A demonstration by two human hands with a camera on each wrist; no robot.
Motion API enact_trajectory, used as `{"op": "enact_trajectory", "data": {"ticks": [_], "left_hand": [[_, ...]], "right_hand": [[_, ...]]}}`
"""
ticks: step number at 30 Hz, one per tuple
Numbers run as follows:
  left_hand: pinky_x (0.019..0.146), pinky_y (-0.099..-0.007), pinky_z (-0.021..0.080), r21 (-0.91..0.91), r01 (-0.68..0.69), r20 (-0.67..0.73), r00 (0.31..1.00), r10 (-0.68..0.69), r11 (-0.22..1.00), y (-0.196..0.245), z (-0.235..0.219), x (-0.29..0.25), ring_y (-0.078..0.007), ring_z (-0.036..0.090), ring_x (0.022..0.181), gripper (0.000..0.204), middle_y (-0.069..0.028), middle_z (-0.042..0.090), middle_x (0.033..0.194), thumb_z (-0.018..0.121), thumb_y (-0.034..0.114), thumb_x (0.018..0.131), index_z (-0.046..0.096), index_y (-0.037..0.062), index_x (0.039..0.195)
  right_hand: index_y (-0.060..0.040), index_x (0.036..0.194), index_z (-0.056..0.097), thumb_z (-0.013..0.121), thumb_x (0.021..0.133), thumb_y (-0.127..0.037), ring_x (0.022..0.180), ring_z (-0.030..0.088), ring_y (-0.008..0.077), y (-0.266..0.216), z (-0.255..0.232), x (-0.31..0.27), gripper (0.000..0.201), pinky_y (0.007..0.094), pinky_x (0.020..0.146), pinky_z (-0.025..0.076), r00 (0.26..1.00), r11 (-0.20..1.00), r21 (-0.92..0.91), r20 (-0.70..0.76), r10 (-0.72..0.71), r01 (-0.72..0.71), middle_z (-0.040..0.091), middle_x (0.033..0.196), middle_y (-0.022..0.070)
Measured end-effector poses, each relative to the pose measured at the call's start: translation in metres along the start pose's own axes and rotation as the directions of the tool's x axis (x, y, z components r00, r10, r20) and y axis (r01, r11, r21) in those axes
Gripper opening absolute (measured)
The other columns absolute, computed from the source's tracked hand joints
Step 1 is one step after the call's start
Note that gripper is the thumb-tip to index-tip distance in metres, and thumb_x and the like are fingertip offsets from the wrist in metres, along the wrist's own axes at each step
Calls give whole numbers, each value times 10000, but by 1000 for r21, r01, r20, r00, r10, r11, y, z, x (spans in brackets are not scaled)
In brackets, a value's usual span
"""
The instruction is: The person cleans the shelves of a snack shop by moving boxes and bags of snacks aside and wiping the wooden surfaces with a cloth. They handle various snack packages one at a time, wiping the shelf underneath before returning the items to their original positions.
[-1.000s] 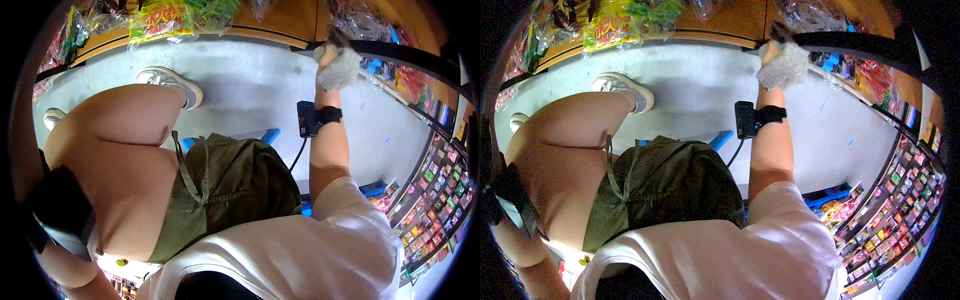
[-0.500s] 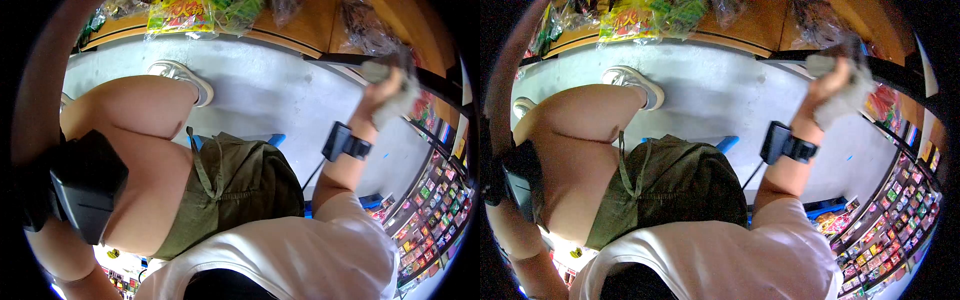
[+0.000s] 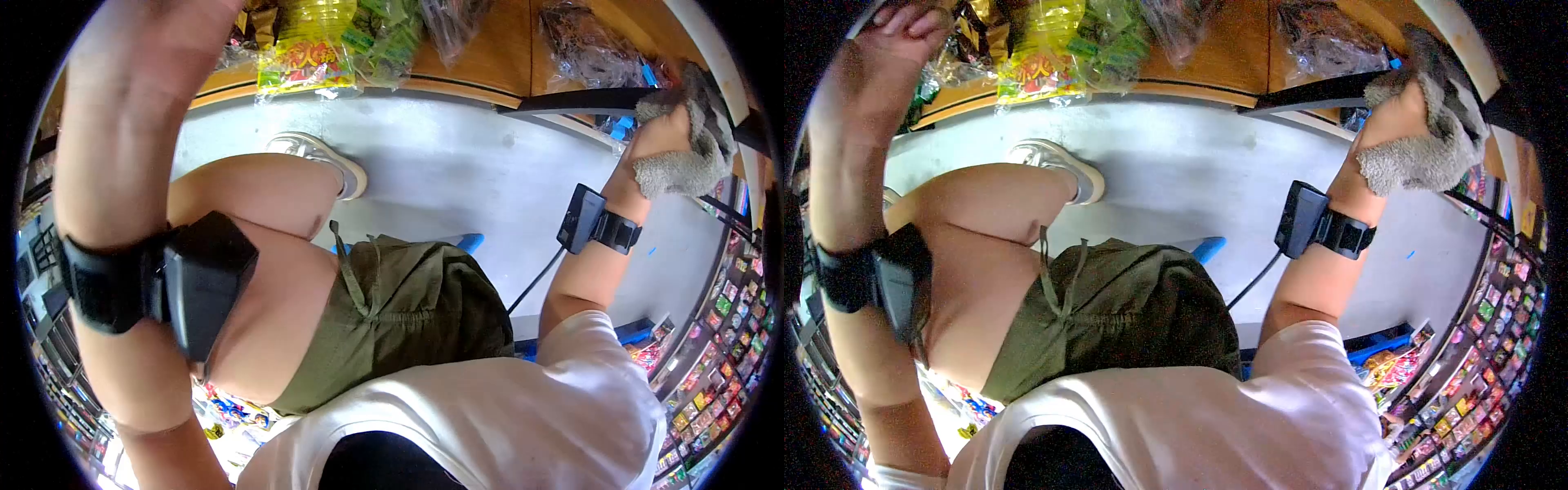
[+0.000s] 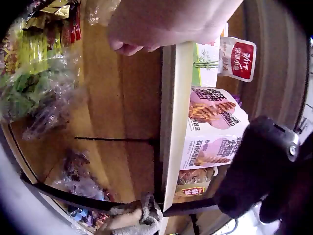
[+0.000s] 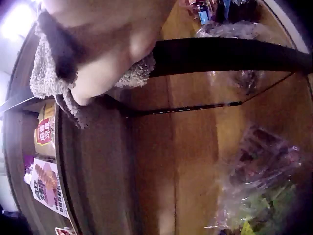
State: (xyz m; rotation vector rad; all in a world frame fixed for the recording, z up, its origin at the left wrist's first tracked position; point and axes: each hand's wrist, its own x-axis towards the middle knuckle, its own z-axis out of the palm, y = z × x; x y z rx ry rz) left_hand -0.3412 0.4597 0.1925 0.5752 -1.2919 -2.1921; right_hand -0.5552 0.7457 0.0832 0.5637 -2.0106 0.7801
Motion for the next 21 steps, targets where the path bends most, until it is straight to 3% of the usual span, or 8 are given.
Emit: {"op": "enact_trajectory", "data": {"ticks": [3, 5, 10, 12, 13, 17, 19, 21], "left_hand": [[527, -250, 305, 52, -59, -17, 998, 60, 997, -6, 8, 5, -97, 344, 567, 339, 22, 354, 649, 469, 430, 902, 408, 98, 872], [525, -249, 305, 77, -87, -31, 995, 90, 993, -13, 10, 8, -96, 345, 566, 339, 23, 355, 649, 469, 430, 903, 410, 97, 874], [528, -246, 300, 80, -45, -120, 991, 55, 996, -13, -1, 17, -100, 338, 566, 345, 24, 348, 650, 498, 430, 893, 419, 97, 935], [593, -256, 293, 39, -7, -60, 998, 10, 999, -16, -20, 32, -115, 336, 632, 298, 6, 356, 707, 497, 388, 901, 437, 96, 912], [626, -261, 289, 20, 13, -30, 999, -13, 1000, -18, -29, 39, -122, 335, 665, 276, -4, 360, 735, 497, 368, 905, 445, 96, 901], [603, -236, 311, 330, 204, 76, 968, -241, 922, -33, -56, 33, -95, 380, 647, 361, 30, 450, 726, 519, 496, 866, 526, 137, 829], [602, -235, 320, 708, 165, 20, 967, -253, 687, -40, -12, -16, -88, 393, 614, 326, 36, 457, 682, 535, 436, 861, 569, 118, 802], [698, -251, 418, 707, -116, 477, 806, -350, 697, -61, 6, -57, -136, 522, 779, 302, 3, 566, 843, 553, 342, 839, 609, 69, 954]], "right_hand": [[-3, 950, 607, 657, 755, -39, 870, 585, 179, 14, 1, -3, 205, 262, 783, 472, 965, 942, -218, -4, -263, 256, 618, 973, 93], [-24, 909, 598, 694, 709, -17, 879, 583, 194, 7, 6, -13, 222, 269, 803, 469, 987, 999, -16, -152, -53, 51, 613, 951, 84], [-77, 827, 617, 797, 571, -64, 819, 582, 193, 15, 7, -44, 313, 273, 732, 490, 988, 955, -257, 88, -129, 148, 606, 871, 68], [-88, 820, 640, 787, 600, -128, 820, 586, 196, 22, 10, -60, 267, 295, 732, 484, 969, 946, -222, 122, -214, 237, 612, 856, 70], [-86, 837, 648, 778, 623, -170, 824, 589, 209, 29, 12, -71, 264, 311, 733, 480, 991, 991, 61, 57, -120, 116, 616, 856, 73], [-122, 897, 658, 712, 671, -220, 861, 574, 312, 1, -15, -77, 252, 376, 749, 466, 812, 989, -144, 572, 112, -35, 618, 881, 116], [-144, 902, 658, 681, 685, -225, 877, 570, 320, -1, -35, -66, 233, 398, 756, 459, 774, 997, -54, 629, 72, -49, 618, 896, 127], [-116, 916, 644, 651, 695, -244, 886, 570, 336, 30, -26, -79, 256, 412, 769, 455, 818, 1000, 5, 574, -14, 13, 615, 910, 140]]}}
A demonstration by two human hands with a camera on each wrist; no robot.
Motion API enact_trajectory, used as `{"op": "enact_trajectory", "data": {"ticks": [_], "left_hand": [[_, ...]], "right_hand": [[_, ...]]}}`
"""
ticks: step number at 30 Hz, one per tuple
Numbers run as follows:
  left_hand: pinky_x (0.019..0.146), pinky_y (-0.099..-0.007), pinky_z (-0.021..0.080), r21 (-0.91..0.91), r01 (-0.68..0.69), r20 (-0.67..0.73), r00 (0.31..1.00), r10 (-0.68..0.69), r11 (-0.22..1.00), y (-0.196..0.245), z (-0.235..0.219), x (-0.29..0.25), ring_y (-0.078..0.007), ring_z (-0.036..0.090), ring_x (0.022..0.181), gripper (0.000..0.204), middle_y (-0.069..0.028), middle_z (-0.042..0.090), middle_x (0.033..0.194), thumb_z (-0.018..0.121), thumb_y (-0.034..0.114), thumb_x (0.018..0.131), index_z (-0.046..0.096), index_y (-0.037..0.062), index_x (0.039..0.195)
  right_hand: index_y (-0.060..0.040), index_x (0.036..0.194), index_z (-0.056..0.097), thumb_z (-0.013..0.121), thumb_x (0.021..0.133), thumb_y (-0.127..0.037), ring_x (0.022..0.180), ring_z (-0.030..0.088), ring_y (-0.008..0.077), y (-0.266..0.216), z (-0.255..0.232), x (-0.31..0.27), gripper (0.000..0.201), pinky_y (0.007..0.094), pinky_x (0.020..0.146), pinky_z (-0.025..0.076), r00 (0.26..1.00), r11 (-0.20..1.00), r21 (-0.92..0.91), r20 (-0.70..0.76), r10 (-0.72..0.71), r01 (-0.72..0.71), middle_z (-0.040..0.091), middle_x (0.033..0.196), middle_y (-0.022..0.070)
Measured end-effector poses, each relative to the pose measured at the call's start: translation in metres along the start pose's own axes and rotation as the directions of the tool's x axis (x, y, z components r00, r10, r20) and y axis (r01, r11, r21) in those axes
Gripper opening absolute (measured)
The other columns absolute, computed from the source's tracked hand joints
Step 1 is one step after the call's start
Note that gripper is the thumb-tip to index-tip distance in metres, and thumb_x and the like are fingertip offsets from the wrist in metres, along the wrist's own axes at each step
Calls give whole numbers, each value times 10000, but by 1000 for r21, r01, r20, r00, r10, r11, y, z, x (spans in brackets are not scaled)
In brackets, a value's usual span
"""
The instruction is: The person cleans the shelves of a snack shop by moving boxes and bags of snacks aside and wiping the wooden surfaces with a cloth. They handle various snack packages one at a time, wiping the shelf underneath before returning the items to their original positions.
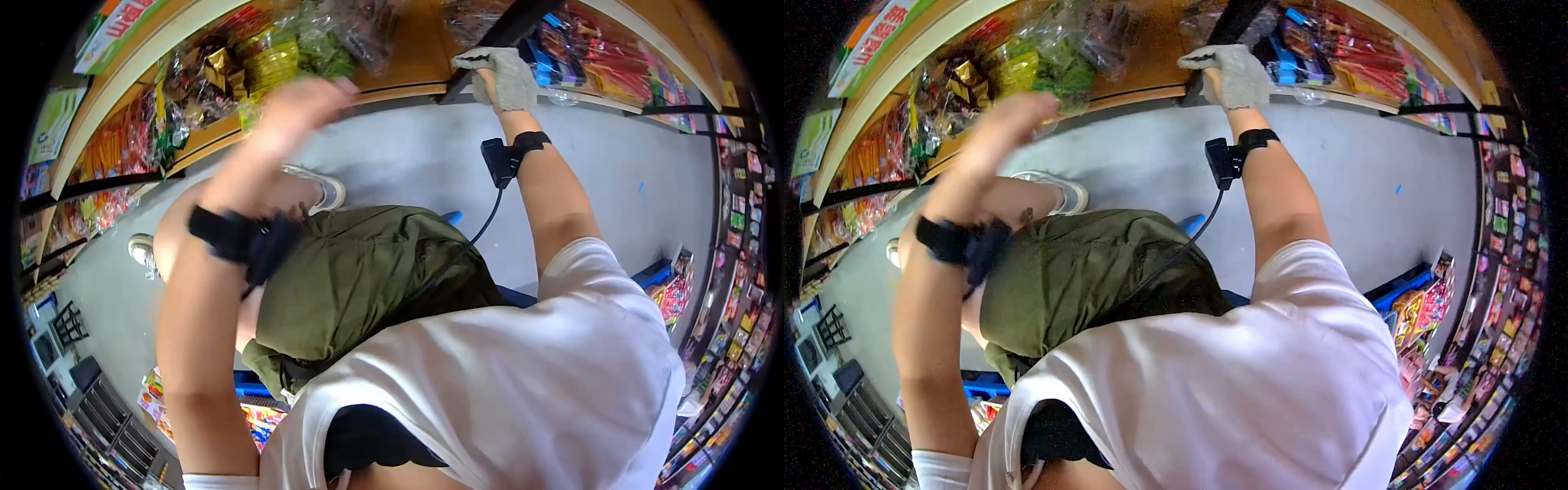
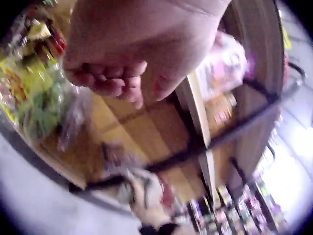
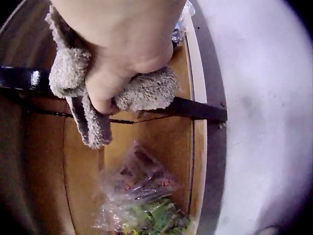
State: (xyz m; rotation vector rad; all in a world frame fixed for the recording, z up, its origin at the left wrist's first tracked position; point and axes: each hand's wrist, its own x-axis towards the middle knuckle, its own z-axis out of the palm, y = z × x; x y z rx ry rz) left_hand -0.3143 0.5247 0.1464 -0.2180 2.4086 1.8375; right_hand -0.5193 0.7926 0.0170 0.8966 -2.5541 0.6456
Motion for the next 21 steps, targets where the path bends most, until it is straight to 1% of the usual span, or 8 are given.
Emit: {"op": "enact_trajectory", "data": {"ticks": [2, 3, 6, 8, 14, 17, 20, 21], "left_hand": [[709, -315, 468, 155, -45, 436, 900, -27, 987, -11, 56, -11, -186, 582, 789, 312, -65, 629, 853, 582, 322, 824, 611, 76, 1014], [691, -350, 475, 414, 0, 587, 765, -267, 910, 29, 88, -22, -232, 598, 759, 338, -128, 634, 838, 601, 348, 808, 609, 72, 1003], [714, -467, 465, 586, -333, 728, 617, -300, 739, 39, 138, -65, -361, 593, 798, 285, -164, 619, 810, 591, 337, 798, 611, 57, 848], [696, -468, 461, 540, -455, 684, 728, -53, 708, 16, 147, -78, -353, 594, 780, 261, -180, 603, 781, 577, 298, 805, 601, 40, 842], [625, -368, 449, 464, -93, 530, 826, -192, 881, 91, 84, -49, -280, 586, 717, 211, -167, 561, 710, 527, 196, 876, 559, -5, 817], [601, -323, 451, 294, -358, 369, 898, 240, 886, 114, 68, -26, -240, 562, 631, 132, -136, 569, 700, 550, 123, 872, 581, -4, 886], [628, -339, 466, 150, -323, 380, 891, 247, 935, 148, 82, -16, -262, 586, 680, 133, -147, 589, 740, 565, 132, 858, 591, 6, 894], [673, -357, 481, 213, -509, 436, 813, 385, 834, 142, 88, -13, -283, 603, 757, 155, -155, 611, 780, 579, 146, 843, 600, 15, 923]], "right_hand": [[-101, 914, 639, 649, 697, -258, 882, 573, 337, 7, -7, 1, 268, 413, 765, 457, 999, 999, 28, -23, -31, 32, 620, 906, 143], [-97, 911, 639, 652, 695, -252, 877, 575, 338, 8, -12, 0, 267, 413, 762, 458, 999, 1000, 22, -39, -19, 20, 621, 903, 146], [-81, 908, 637, 655, 690, -231, 857, 583, 337, 11, -33, 6, 265, 407, 751, 463, 995, 999, -11, -85, 44, -45, 623, 894, 154], [-69, 912, 633, 654, 687, -211, 839, 591, 331, 20, -46, 13, 267, 395, 740, 470, 988, 992, -47, -104, 113, -118, 625, 887, 159], [-24, 940, 653, 631, 730, -94, 820, 599, 173, 45, -97, 28, 223, 276, 750, 474, 921, 914, 388, -300, 250, -122, 650, 922, 75], [-17, 949, 654, 650, 721, -83, 855, 600, 183, 44, -133, 29, 237, 281, 796, 462, 876, 954, 255, -411, 252, -155, 650, 943, 85], [-11, 982, 634, 687, 699, -96, 908, 595, 217, 22, -182, 36, 301, 312, 828, 456, 858, 996, 23, -506, 85, -85, 634, 986, 106], [-14, 1002, 622, 703, 688, -108, 940, 586, 244, 22, -194, 40, 338, 334, 839, 454, 859, 998, -46, -512, 19, -49, 619, 1021, 123]]}}
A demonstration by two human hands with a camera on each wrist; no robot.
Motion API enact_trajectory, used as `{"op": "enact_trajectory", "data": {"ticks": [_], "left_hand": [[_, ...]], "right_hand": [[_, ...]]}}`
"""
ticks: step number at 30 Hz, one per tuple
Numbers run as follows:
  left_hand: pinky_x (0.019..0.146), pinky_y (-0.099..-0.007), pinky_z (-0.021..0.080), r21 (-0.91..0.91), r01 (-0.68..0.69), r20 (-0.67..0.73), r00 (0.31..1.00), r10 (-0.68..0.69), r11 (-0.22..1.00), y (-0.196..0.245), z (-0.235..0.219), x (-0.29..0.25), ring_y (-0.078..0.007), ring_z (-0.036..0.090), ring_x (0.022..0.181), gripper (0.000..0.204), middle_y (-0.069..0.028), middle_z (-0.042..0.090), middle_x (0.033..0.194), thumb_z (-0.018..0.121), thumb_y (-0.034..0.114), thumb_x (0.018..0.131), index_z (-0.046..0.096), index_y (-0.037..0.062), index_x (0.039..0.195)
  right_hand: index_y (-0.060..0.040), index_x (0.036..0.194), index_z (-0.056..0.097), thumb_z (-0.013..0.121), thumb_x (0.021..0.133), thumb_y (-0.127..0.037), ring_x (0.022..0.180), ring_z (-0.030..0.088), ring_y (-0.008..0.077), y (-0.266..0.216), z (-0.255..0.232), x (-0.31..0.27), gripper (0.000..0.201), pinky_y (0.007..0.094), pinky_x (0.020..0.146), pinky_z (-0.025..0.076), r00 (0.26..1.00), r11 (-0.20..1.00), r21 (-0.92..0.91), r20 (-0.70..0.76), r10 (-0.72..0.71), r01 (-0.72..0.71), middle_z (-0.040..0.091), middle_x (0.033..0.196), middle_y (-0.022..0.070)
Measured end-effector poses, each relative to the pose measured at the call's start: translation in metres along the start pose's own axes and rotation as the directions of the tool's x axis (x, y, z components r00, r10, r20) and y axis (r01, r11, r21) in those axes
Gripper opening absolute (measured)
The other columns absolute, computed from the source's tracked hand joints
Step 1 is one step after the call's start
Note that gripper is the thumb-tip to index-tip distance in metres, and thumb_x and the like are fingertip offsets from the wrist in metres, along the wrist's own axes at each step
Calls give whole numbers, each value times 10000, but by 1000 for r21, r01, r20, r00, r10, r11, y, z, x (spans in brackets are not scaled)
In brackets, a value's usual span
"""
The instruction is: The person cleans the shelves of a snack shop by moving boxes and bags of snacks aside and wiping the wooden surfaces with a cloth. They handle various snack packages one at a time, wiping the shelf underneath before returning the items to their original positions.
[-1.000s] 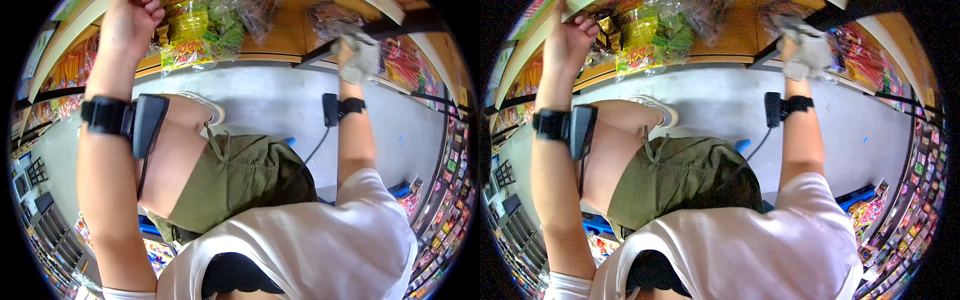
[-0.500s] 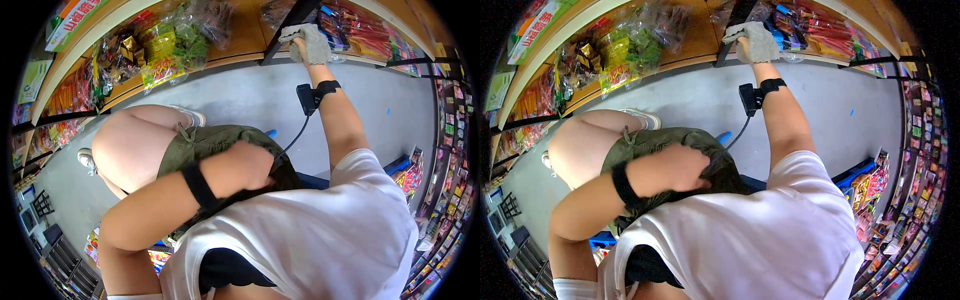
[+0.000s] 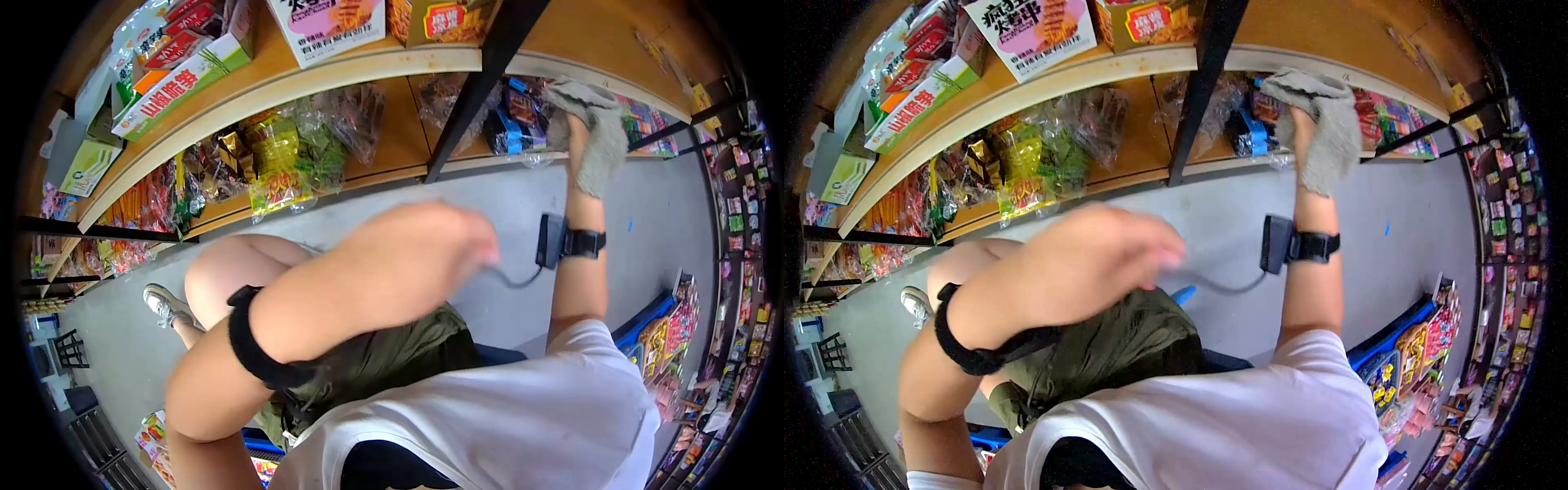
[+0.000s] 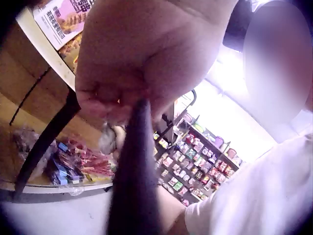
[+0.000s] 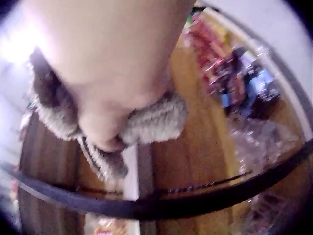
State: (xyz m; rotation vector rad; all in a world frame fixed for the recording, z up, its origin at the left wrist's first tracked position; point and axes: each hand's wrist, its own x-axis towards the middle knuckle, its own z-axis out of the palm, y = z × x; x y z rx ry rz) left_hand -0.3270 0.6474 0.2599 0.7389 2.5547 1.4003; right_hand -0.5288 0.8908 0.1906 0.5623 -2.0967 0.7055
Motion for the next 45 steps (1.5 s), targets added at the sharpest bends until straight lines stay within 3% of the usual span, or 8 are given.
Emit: {"op": "enact_trajectory", "data": {"ticks": [8, 11, 22, 30, 32, 34, 39, 45], "left_hand": [[712, -273, 442, -426, 281, -501, 718, -483, 860, -129, -48, -25, -153, 556, 819, 327, -62, 601, 989, 575, 297, 864, 571, 29, 1051], [736, -291, 410, -746, 324, -500, 303, -811, 581, -165, -75, -46, -146, 543, 890, 407, -67, 574, 1068, 520, 364, 880, 510, 44, 1131], [701, -263, 376, -798, -83, -534, 556, -637, 597, -154, -85, -72, -138, 521, 797, 429, -56, 552, 951, 472, 409, 876, 471, 53, 1116], [649, -257, 363, -851, -178, -519, 435, -736, 494, -158, -94, -81, -124, 508, 741, 414, -21, 533, 874, 476, 469, 872, 493, 80, 1016], [642, -263, 359, -863, -210, -504, 408, -761, 459, -155, -95, -80, -127, 497, 730, 427, -24, 513, 857, 499, 484, 856, 482, 85, 1006], [636, -266, 356, -849, -276, -525, 364, -769, 450, -155, -96, -80, -128, 487, 723, 430, -28, 501, 866, 509, 488, 847, 469, 88, 997], [626, -275, 345, -812, -379, -550, 240, -800, 444, -153, -103, -79, -123, 461, 700, 428, -28, 470, 874, 524, 488, 831, 441, 97, 985], [610, -266, 344, -812, -425, -533, 258, -806, 400, -151, -101, -82, -111, 457, 674, 442, -20, 460, 854, 528, 479, 831, 436, 94, 1029]], "right_hand": [[-58, 1169, 529, 732, 654, -132, 950, 549, 258, -93, 5, 25, 558, 343, 830, 445, 974, 855, 468, 145, 174, -222, 556, 1069, 98], [-104, 1056, 611, 713, 619, -234, 893, 542, 243, -65, 73, 12, 468, 349, 817, 401, 793, 790, -116, -25, -608, 602, 575, 980, 67], [-131, 884, 687, 663, 653, -218, 876, 530, 197, -135, 136, -9, 248, 347, 804, 358, 880, 919, -67, -266, -392, 389, 583, 902, -15], [-116, 916, 655, 625, 751, -135, 877, 527, 206, -157, 155, -87, 169, 341, 848, 368, 998, 909, 414, -66, -18, 44, 568, 926, 38], [-85, 990, 597, 605, 788, -99, 864, 552, 213, -140, 165, -103, 203, 323, 835, 436, 759, -24, 907, 365, 540, -420, 565, 931, 74], [-83, 1095, 555, 616, 790, -99, 942, 569, 203, -128, 153, -96, 311, 325, 835, 464, 780, 308, 742, 441, 445, -595, 583, 1005, 66], [-158, 1070, 567, 642, 804, -381, 996, 532, 205, -156, 118, -36, 355, 445, 848, 438, 523, -450, 688, 726, 447, -570, 585, 1052, 21], [-169, 1066, 576, 575, 839, -388, 983, 533, 218, -163, 134, 1, 315, 447, 825, 407, 312, -547, 622, 770, 557, -560, 594, 1078, 22]]}}
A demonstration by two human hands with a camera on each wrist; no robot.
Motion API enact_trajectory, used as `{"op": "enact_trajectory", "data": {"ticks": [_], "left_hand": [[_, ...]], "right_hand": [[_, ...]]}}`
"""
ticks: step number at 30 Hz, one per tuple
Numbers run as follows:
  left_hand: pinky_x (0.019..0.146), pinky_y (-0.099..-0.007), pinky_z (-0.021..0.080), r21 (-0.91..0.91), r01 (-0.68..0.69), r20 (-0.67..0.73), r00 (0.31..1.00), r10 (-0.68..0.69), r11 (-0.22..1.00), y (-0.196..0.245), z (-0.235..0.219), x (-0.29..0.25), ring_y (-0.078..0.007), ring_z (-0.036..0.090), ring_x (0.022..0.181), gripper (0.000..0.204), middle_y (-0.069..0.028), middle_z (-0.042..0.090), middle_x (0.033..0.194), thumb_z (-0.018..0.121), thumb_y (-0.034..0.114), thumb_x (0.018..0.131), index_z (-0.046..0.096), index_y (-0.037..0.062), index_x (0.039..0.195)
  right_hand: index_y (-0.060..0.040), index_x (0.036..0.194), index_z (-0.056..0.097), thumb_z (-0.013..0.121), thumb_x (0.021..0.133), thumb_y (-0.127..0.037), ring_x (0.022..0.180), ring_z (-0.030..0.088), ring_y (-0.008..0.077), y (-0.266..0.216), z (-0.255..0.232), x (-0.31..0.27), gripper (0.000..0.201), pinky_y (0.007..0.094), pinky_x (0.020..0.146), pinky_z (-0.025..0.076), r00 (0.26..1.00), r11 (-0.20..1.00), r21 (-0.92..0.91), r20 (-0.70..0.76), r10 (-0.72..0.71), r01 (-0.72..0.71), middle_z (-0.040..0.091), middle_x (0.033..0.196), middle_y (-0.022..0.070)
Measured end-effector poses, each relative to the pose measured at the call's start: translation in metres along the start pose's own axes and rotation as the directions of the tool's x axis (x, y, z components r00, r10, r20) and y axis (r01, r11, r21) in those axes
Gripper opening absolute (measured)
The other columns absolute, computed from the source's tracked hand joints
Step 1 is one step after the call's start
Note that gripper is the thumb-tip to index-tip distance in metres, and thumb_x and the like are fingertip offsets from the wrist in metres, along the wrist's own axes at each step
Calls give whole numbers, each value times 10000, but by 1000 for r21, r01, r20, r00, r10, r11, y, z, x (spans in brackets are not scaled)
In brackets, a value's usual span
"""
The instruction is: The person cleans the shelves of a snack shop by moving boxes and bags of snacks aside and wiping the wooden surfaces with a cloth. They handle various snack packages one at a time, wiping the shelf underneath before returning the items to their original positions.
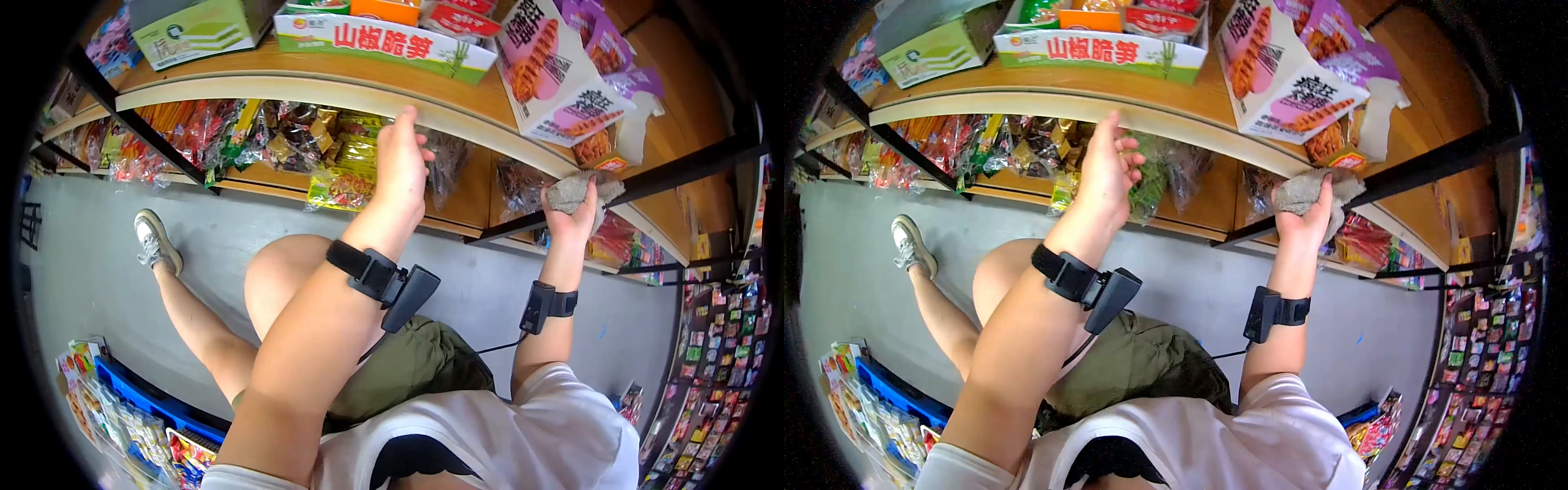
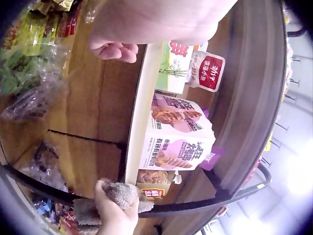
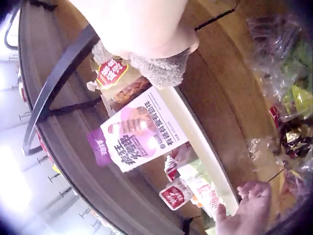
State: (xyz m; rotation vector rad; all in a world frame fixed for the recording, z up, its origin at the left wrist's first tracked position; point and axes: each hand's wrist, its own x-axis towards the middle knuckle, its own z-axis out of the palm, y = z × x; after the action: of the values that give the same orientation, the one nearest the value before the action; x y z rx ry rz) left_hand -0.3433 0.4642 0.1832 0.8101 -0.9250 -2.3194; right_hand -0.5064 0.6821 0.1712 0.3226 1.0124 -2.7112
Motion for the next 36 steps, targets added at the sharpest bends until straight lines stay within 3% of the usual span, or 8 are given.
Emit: {"op": "enact_trajectory", "data": {"ticks": [11, 16, 20, 24, 30, 31, 34, 36], "left_hand": [[532, -232, 356, 1, -33, -52, 998, 33, 999, 7, -10, 12, -83, 444, 615, 375, -7, 452, 819, 480, 456, 866, 442, 96, 966], [538, -234, 355, 4, -36, -43, 998, 36, 999, 2, -2, 10, -88, 443, 619, 382, -17, 448, 826, 467, 460, 868, 436, 89, 957], [613, -258, 332, -2, -27, -32, 999, 27, 1000, 1, 2, 9, -105, 424, 662, 401, 3, 442, 797, 477, 516, 851, 449, 121, 912], [593, -256, 330, -23, -120, -74, 990, 118, 993, 1, -6, 29, -101, 412, 635, 415, 3, 447, 780, 463, 537, 854, 485, 130, 932], [562, -269, 322, -7, -145, -143, 979, 142, 989, 23, -25, 30, -116, 412, 621, 452, 0, 430, 753, 450, 537, 858, 456, 103, 984], [566, -272, 320, 9, -120, -114, 986, 120, 993, 28, -31, 26, -121, 411, 629, 466, -2, 432, 759, 444, 540, 860, 449, 95, 998], [575, -273, 333, 30, -108, -54, 993, 109, 994, 42, -61, 25, -110, 438, 661, 551, -6, 465, 797, 450, 593, 836, 462, 86, 1052], [578, -270, 326, 26, -147, -70, 986, 149, 989, 53, -87, 25, -110, 437, 646, 576, 11, 474, 787, 446, 581, 839, 448, 79, 1121]], "right_hand": [[-164, 1077, 562, 571, 843, -430, 975, 532, 213, 33, 17, -6, 354, 419, 838, 394, 997, 997, 41, -26, -70, 71, 597, 1058, 3], [-127, 1068, 566, 604, 857, -310, 982, 552, 158, 95, 56, -51, 282, 368, 870, 446, 993, 999, -39, 113, -10, 15, 604, 1047, 2], [-108, 1173, 500, 592, 863, -334, 1058, 522, 218, 143, 76, -61, 395, 401, 944, 394, 978, 994, -22, 178, 108, -106, 560, 1141, 32], [-49, 1210, 482, 638, 833, -345, 1017, 539, 202, 173, 99, -76, 504, 352, 878, 437, 952, 990, 43, 286, 113, -131, 549, 1156, 41], [-65, 1220, 485, 699, 789, -312, 1046, 515, 199, 166, 93, -75, 541, 349, 912, 399, 954, 978, -97, 220, 201, -184, 554, 1145, 39], [-79, 1221, 495, 717, 776, -277, 1061, 501, 185, 158, 85, -72, 536, 342, 928, 378, 905, 966, -81, 339, 257, -244, 558, 1144, 24], [-105, 1129, 545, 707, 773, -189, 1000, 546, 167, 128, 39, -40, 401, 338, 884, 428, 933, 955, -269, 295, 205, -125, 589, 1079, 19], [-123, 1040, 578, 700, 767, -156, 951, 578, 170, 75, 21, -31, 301, 336, 849, 458, 964, 988, -86, 225, 142, -125, 616, 1011, 18]]}}
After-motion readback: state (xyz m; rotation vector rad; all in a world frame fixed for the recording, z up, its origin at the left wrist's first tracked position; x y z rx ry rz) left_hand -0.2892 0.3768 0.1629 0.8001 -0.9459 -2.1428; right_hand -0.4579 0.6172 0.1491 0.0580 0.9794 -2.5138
